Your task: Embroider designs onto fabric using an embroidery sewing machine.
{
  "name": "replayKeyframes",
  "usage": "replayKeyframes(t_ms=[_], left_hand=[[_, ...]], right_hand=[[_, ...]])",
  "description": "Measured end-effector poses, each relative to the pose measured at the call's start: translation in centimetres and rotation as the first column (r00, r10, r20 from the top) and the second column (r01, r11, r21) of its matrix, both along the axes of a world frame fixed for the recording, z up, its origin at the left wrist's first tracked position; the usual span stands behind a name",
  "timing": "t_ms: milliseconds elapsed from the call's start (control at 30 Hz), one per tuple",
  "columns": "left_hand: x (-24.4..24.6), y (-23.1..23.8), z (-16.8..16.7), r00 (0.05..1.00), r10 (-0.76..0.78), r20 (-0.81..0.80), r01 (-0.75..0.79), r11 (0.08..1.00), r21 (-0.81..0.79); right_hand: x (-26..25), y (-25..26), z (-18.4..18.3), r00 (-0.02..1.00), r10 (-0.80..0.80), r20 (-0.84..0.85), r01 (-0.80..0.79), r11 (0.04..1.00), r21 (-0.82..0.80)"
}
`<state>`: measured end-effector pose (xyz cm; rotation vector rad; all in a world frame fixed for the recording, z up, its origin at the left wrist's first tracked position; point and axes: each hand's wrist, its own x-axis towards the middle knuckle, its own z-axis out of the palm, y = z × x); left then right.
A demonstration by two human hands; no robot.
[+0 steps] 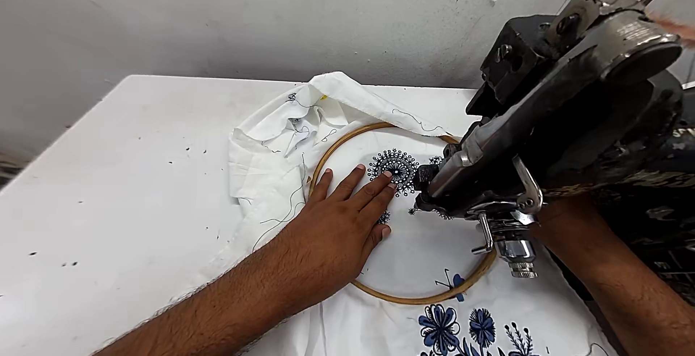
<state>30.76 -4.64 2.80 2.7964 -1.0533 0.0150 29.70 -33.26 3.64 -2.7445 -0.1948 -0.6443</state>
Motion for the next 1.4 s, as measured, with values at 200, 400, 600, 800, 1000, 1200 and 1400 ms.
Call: replayKeyframes(t_ms=[200, 400, 600, 800, 1000, 1200, 1400], left_hand=[[0.0, 0.0, 0.0, 1.0, -0.001, -0.01, 0.001, 1.0, -0.009], [0.1, 0.0, -0.1, 1.0, 0.002, -0.023, -0.002, 1.0, -0.013], [0.3, -0.2, -0.3, 1.0, 0.006, -0.008, -0.006, 0.999, -0.032], [0.3, -0.4, -0.5, 1.0, -0.008, 0.016, 0.008, 0.999, -0.037], [-0.1, -0.2, -0.3, 1.0, -0.003, 0.008, 0.003, 1.0, -0.003], [-0.1, -0.2, -0.4, 1.0, -0.004, 0.017, 0.004, 1.0, -0.019], [0.0, -0.4, -0.6, 0.999, -0.018, 0.035, 0.019, 0.999, -0.031]], right_hand=[[-0.1, 0.2, 0.4, 1.0, -0.003, -0.029, 0.003, 1.0, 0.013], [0.2, -0.4, -0.7, 0.999, 0.025, 0.031, -0.027, 0.999, 0.039], [0.4, -0.4, -0.6, 1.0, -0.013, 0.015, 0.012, 0.998, 0.065], [0.0, -0.4, 0.0, 0.999, -0.03, -0.037, 0.031, 0.999, 0.034], [-0.3, -0.1, 0.2, 0.999, -0.019, -0.03, 0.018, 1.0, -0.012], [-0.3, -0.1, 0.3, 0.999, -0.022, -0.033, 0.02, 0.998, -0.065], [-0.1, -0.2, 0.7, 0.999, -0.027, -0.046, 0.025, 0.999, -0.041]])
